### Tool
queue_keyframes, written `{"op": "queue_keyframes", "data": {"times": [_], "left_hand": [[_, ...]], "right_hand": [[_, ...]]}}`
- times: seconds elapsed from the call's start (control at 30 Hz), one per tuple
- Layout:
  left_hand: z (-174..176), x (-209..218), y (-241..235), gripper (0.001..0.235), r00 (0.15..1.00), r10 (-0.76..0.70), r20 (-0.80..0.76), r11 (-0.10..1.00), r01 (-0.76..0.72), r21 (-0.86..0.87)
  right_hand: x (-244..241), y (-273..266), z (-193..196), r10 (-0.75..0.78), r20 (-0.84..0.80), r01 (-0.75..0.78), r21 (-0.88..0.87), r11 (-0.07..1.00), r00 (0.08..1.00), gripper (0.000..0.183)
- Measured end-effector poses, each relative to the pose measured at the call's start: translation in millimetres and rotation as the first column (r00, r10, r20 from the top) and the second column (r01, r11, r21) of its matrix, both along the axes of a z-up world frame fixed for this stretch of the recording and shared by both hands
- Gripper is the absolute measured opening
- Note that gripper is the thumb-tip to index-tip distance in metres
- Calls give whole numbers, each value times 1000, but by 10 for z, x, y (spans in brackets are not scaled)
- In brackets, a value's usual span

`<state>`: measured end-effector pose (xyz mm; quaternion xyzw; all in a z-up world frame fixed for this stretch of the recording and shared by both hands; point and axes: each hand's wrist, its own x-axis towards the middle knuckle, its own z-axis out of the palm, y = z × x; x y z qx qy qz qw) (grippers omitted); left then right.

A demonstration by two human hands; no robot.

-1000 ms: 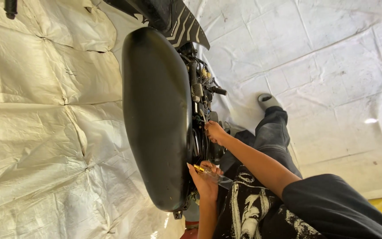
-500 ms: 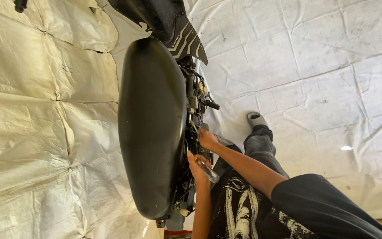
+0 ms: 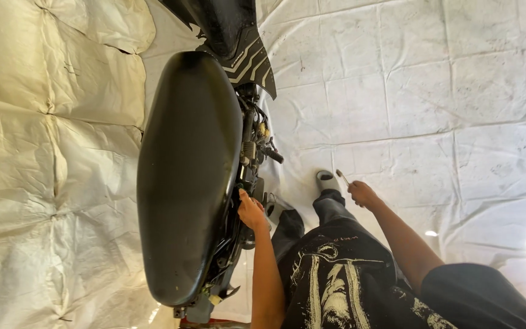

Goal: The person uses a wrench to tighten bolts on the rear section of a motorcycle, specifically around the seat and frame area. They hold a small bottle in their left hand while working with the wrench in their right hand, moving around the bike to access different fasteners.

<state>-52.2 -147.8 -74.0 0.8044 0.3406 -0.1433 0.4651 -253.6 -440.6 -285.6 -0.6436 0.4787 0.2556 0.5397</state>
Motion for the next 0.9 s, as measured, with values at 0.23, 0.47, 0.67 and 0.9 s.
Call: {"op": "queue_keyframes", "data": {"times": [0.23, 0.47, 0.67, 0.9], "left_hand": [[-27, 49, -154, 75, 995, -100, 11, 992, 99, 83], [98, 108, -281, 66, 988, 72, 139, 985, -93, 147], [9, 65, -203, 71, 985, -14, 170, 998, 2, 69], [214, 0, -51, 67, 982, -33, 188, 999, 24, 47]], "right_hand": [[-48, -34, 89, 75, -104, -74, 13, 997, 992, 34], [647, 279, 842, 604, 81, -596, -105, 796, 793, 48], [928, 374, 1342, 488, 161, -491, -23, 871, 858, 44], [910, 498, 861, 377, 158, -379, -16, 925, 913, 39]]}}
